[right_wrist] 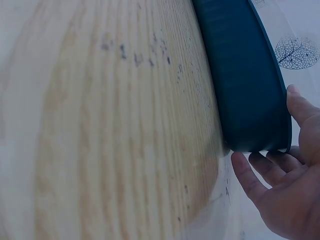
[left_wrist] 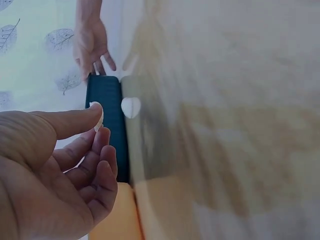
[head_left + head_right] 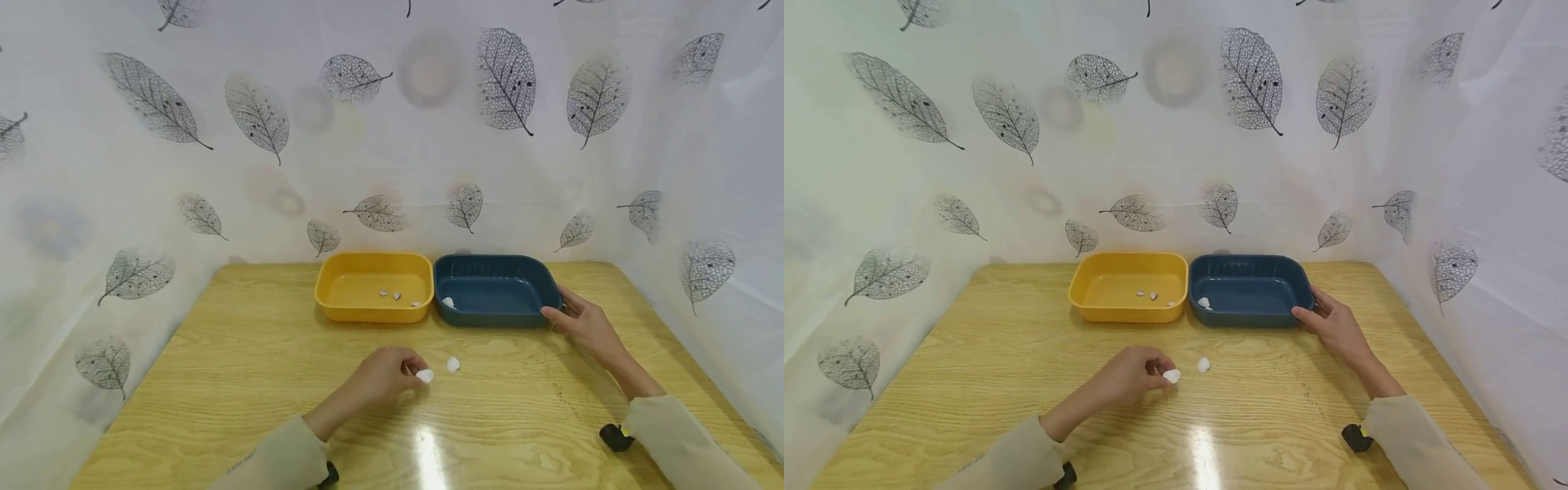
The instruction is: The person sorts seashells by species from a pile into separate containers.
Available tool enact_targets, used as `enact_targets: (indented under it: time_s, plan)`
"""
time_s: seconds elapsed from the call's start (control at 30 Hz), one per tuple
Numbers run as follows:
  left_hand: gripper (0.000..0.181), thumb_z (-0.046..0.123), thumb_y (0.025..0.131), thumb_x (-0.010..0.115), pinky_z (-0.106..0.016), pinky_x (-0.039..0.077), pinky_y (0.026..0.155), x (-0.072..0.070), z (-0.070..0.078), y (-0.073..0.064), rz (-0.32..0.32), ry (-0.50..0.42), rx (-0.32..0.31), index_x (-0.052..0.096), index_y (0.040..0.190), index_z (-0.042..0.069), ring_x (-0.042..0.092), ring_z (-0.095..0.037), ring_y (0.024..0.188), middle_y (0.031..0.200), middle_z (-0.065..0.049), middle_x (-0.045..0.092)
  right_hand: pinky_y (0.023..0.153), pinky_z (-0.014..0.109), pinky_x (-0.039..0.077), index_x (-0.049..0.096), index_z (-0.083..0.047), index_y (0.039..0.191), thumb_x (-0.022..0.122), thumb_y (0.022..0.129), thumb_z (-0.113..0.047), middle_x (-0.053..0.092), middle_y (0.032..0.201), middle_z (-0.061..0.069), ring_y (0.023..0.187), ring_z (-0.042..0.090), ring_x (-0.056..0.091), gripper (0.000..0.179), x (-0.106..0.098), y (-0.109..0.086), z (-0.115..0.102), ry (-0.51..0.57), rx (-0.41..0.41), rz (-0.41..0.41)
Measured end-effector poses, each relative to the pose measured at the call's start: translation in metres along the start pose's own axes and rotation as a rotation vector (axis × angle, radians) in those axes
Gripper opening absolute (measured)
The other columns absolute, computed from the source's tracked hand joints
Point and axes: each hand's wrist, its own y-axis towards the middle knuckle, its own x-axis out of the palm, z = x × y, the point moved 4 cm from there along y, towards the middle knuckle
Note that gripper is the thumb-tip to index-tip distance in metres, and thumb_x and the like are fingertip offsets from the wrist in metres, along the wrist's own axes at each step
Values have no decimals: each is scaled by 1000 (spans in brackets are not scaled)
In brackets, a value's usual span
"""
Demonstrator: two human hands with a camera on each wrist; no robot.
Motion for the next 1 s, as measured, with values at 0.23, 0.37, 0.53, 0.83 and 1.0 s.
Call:
enact_targets:
  time_s: [0.23,0.37,0.53,0.83,1.0]
  plan:
    - [12,18,91,81,-27,49,70,-11,11,21,26,-41,-15,78,103,16,58,-12,78,85,11,66,82,17,57,13,-3,165,62,106,-29,19,165,31,142,49,38,81,0,0,-3,-11,-1,2]
    - [13,16,91,82,-25,49,68,-18,21,35,59,-59,16,79,103,13,58,-12,78,86,9,67,82,19,58,14,-4,165,63,106,-30,21,164,31,141,48,40,81,1,0,-4,-30,-1,5]
    - [14,16,91,82,-24,49,67,-24,31,52,91,-81,6,79,104,11,58,-13,78,88,6,68,84,22,59,15,-3,165,63,106,-30,22,164,31,140,48,40,80,2,-1,-5,-26,-1,7]
    - [21,17,93,79,-24,54,71,-32,45,88,149,-116,-12,78,113,9,63,-13,85,97,2,73,84,19,58,13,-3,165,62,106,-29,21,165,31,141,48,39,81,1,-2,-4,-12,-1,3]
    - [24,20,95,78,-22,53,69,-32,52,104,174,-126,-39,77,116,10,62,-14,86,100,2,72,84,21,59,14,-2,164,63,106,-28,21,164,30,141,49,38,80,0,-2,-5,-5,-5,5]
